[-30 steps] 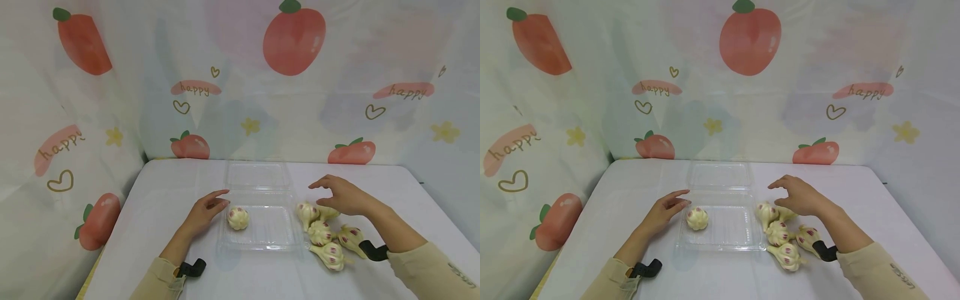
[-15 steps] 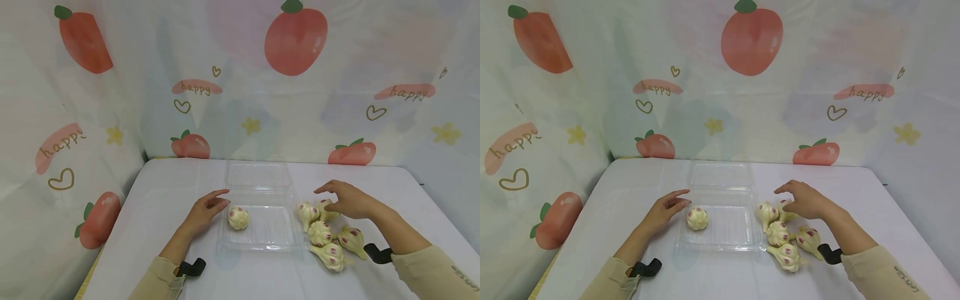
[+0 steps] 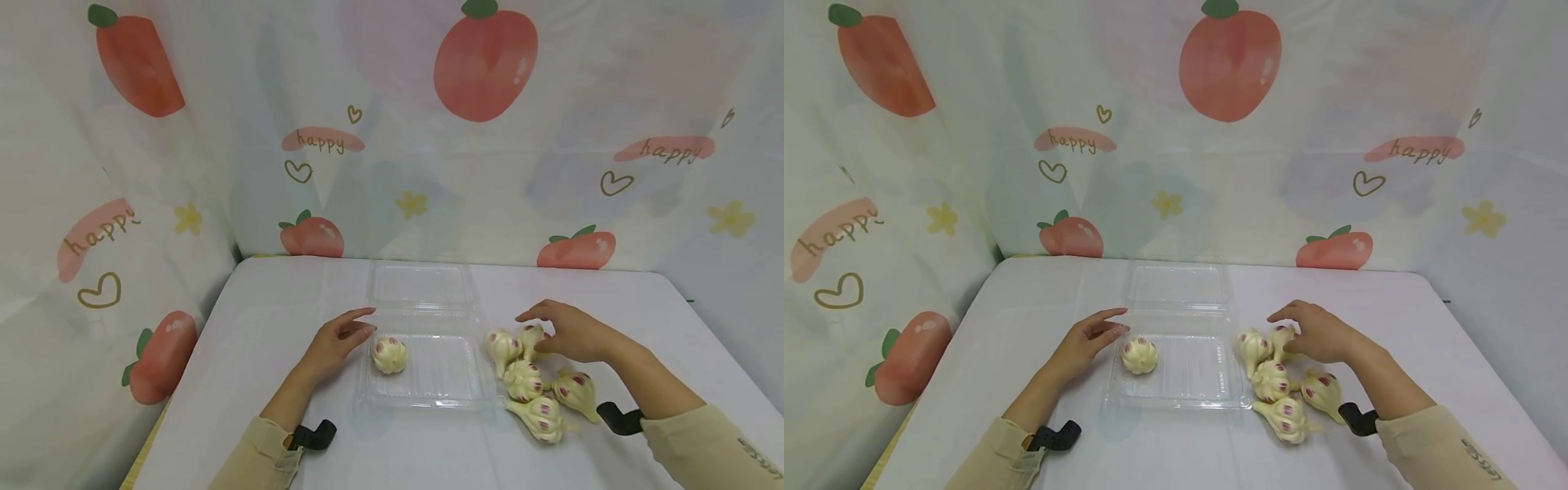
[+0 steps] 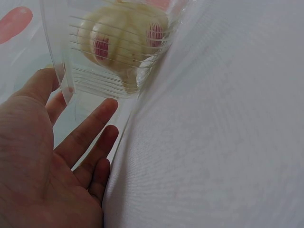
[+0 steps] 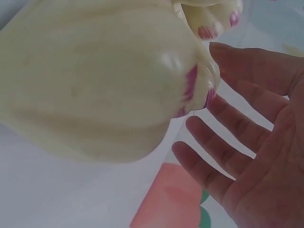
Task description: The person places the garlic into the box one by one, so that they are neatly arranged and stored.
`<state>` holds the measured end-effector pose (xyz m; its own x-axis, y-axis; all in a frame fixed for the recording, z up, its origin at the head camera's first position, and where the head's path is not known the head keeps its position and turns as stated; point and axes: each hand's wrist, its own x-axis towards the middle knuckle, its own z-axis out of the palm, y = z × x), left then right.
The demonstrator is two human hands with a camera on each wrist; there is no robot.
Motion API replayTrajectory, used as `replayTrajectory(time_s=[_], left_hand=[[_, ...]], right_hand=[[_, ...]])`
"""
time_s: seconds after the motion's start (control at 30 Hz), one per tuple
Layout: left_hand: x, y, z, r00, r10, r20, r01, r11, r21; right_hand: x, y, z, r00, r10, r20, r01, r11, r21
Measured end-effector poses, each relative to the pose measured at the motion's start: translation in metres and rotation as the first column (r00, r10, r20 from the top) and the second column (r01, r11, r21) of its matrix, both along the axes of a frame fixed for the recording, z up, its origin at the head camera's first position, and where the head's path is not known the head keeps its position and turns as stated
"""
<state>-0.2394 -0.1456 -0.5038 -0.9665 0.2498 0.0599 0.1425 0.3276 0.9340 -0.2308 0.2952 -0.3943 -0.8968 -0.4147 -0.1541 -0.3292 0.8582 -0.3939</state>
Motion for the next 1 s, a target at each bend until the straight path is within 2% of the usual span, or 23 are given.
replayTrajectory(time_s=[0.47, 1.0], left_hand=[[0.0, 0.0, -0.001, 1.0, 0.005, 0.01, -0.005, 1.0, 0.011], [-0.001, 0.001, -0.003, 1.0, 0.017, 0.01, -0.017, 1.0, -0.003]], right_hand=[[0.001, 0.005, -0.007, 0.998, 0.018, 0.058, -0.017, 0.999, -0.034], [0.004, 0.011, -0.019, 0.999, 0.031, 0.016, -0.029, 0.997, -0.069]])
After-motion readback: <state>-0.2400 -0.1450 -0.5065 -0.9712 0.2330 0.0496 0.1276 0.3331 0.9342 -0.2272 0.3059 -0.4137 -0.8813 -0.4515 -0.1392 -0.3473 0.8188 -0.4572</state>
